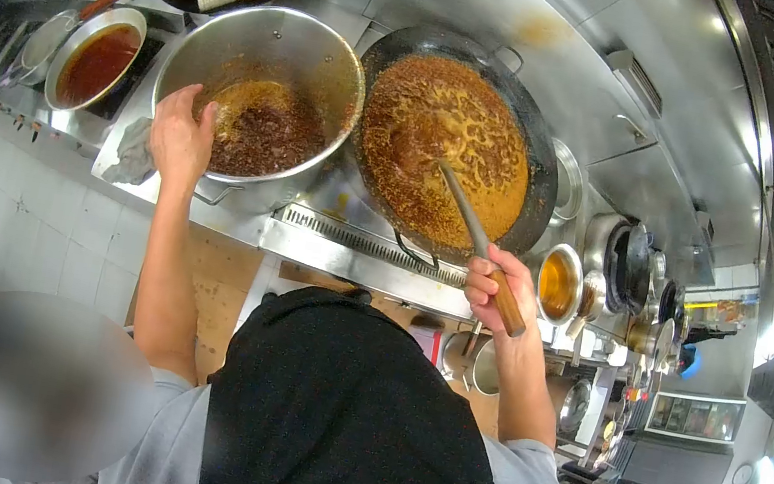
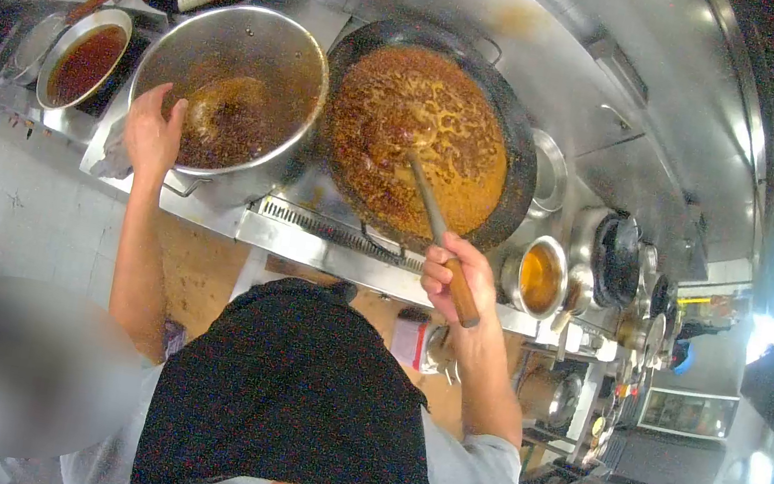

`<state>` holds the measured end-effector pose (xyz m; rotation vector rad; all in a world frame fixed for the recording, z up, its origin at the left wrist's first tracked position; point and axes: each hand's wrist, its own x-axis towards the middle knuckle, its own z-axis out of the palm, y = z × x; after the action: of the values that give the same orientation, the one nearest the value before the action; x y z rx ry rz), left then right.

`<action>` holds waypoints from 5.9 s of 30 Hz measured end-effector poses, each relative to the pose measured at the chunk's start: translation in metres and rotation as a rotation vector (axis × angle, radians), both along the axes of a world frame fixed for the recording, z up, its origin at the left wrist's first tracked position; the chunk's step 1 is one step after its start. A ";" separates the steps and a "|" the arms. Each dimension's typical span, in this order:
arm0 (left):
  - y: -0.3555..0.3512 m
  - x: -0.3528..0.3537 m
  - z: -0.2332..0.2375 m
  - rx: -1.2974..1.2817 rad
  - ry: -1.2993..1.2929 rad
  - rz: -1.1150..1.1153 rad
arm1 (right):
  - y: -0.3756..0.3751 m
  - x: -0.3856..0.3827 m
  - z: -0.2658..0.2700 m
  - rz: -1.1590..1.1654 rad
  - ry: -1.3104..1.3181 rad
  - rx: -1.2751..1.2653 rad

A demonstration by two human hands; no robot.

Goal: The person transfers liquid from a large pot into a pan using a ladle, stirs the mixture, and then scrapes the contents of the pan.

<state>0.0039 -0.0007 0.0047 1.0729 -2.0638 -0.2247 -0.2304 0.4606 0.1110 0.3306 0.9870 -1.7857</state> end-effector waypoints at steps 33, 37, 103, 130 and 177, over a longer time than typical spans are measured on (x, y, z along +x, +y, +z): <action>-0.002 -0.001 -0.004 -0.032 0.050 0.005 | -0.037 -0.017 -0.006 0.298 1.052 0.534; -0.002 0.000 -0.002 0.041 0.033 0.000 | 0.002 -0.052 -0.075 0.208 1.295 0.761; -0.006 -0.004 -0.007 0.022 -0.098 -0.011 | 0.102 0.070 -0.027 -0.134 0.235 0.356; -0.002 0.001 -0.001 -0.034 0.078 0.011 | -0.074 0.052 0.059 0.297 0.219 -0.083; -0.018 0.001 -0.001 -0.002 0.218 0.130 | 0.027 0.013 -0.006 -0.081 -0.035 0.069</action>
<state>0.0047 -0.0188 0.0033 1.1250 -1.7934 -0.2622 -0.2173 0.4881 0.1054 0.4492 1.0242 -1.8151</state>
